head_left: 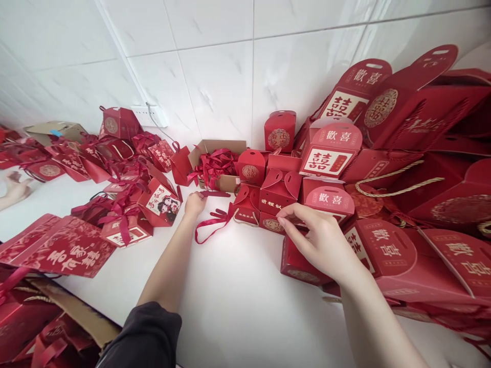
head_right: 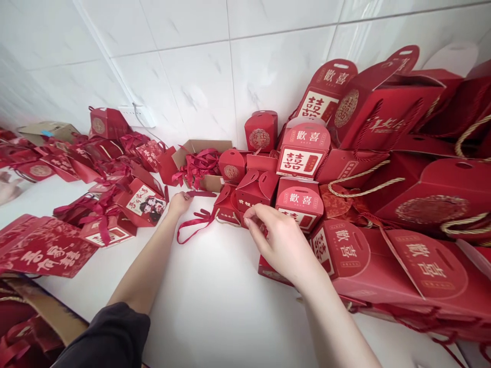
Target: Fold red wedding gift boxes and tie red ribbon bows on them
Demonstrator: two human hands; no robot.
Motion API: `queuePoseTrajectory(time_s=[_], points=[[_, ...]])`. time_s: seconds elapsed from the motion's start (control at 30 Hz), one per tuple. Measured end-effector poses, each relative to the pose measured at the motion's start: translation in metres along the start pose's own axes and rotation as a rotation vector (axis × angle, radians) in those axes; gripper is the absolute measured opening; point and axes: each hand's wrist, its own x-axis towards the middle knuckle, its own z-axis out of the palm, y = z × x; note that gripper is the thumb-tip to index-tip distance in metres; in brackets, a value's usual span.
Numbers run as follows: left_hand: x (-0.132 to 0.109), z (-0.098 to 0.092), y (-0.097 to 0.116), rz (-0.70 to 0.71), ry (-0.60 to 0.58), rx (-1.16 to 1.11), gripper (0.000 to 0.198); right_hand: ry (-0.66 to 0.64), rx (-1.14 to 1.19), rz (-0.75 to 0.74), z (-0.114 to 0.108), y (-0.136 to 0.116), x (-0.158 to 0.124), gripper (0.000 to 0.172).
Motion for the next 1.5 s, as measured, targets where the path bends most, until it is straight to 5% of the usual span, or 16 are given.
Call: queuePoseTrajectory(time_s=[0.13, 0.27, 0.37, 0.47, 0.53, 0.63, 0.97, 1.23, 1.5], points=[[-0.009, -0.011, 0.009, 0.027, 0.014, -0.047, 0.031, 0.0, -0.017, -0.002, -0.001, -0.001, 0.0, 0.009], [-0.041, -0.046, 0.04, 0.199, 0.06, -0.145, 0.029, 0.009, 0.004, -0.031, 0.001, -0.003, 0.002, 0.008], [-0.089, -0.078, 0.071, 0.409, 0.049, -0.244, 0.03, 0.033, 0.068, -0.072, 0.005, -0.009, 0.001, 0.008], [-0.146, -0.099, 0.099, 0.808, 0.139, -0.417, 0.015, 0.049, 0.151, -0.125, 0.01, -0.017, -0.002, 0.009], [-0.176, -0.103, 0.11, 1.01, 0.189, -0.476, 0.004, 0.047, 0.203, -0.177, 0.013, -0.022, -0.004, 0.012], [-0.199, -0.099, 0.116, 1.137, 0.229, -0.499, 0.012, 0.081, 0.24, -0.24, 0.015, -0.026, -0.006, 0.015], [-0.202, -0.092, 0.114, 1.063, 0.064, -0.499, 0.016, 0.108, 0.239, -0.15, 0.019, -0.017, -0.002, 0.01], [-0.2, -0.091, 0.115, 1.037, 0.032, -0.456, 0.012, 0.131, 0.282, -0.073, 0.022, -0.014, 0.0, 0.009], [-0.203, -0.092, 0.116, 0.995, 0.049, -0.467, 0.01, 0.131, 0.259, -0.165, 0.023, -0.015, -0.001, 0.02]])
